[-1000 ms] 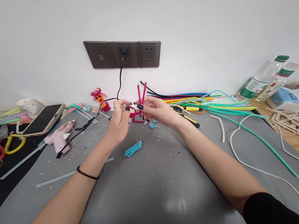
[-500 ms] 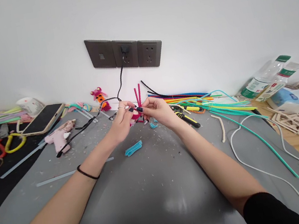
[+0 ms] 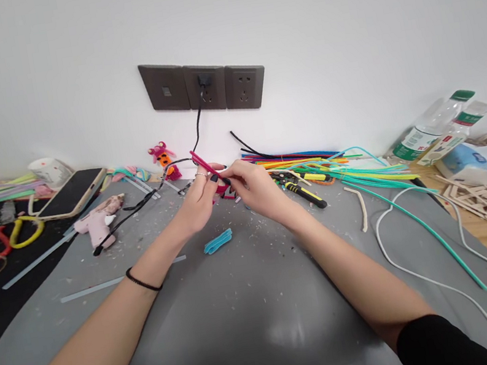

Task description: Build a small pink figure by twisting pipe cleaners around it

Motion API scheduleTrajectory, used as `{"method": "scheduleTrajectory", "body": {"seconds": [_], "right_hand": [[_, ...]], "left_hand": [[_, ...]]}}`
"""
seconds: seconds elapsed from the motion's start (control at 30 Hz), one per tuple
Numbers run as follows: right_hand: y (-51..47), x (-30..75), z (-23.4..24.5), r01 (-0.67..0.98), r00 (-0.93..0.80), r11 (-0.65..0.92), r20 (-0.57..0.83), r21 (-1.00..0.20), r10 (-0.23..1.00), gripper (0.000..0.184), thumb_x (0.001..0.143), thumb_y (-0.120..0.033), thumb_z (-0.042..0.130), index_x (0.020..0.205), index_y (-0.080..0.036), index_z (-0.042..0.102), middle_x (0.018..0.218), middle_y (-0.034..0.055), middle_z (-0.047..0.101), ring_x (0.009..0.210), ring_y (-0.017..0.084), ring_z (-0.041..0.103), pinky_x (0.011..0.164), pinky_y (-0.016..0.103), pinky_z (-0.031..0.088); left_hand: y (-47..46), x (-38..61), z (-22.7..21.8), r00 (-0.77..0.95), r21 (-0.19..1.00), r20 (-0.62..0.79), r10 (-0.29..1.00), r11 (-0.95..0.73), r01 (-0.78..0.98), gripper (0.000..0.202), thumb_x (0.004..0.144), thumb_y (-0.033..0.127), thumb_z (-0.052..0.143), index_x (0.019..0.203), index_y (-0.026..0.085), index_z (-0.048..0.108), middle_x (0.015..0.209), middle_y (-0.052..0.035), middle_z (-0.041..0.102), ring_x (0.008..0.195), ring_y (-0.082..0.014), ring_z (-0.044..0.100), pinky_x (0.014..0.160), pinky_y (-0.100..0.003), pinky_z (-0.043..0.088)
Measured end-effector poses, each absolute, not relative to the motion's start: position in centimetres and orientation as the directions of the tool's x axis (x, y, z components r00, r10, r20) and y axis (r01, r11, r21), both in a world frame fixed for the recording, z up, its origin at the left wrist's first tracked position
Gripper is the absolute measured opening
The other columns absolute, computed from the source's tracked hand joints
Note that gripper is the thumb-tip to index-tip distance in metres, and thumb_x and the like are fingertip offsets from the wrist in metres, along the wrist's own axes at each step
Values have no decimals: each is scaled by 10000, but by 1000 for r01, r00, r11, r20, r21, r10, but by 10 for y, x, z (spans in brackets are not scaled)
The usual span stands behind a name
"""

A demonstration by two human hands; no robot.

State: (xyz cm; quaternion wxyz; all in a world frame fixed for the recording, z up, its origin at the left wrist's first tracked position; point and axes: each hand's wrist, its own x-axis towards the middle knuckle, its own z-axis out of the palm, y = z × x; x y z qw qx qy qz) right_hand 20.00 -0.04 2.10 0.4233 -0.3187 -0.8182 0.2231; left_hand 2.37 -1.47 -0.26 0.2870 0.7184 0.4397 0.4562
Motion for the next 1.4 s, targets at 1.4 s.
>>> {"method": "scheduleTrajectory", "body": {"seconds": [1.4], "right_hand": [[-8,180,4,-305,-446,-111,39,-946,894,349,834,-356,746,1182,-349,715,1246,-3,719,1002,174,677,907,351,563]], "left_hand": [[-16,25,-8,-21,763,549,835,-491,419,417,1022,614,328,1135,242,480,1044,-112,579,1021,-267,607,903,-434,543]]}}
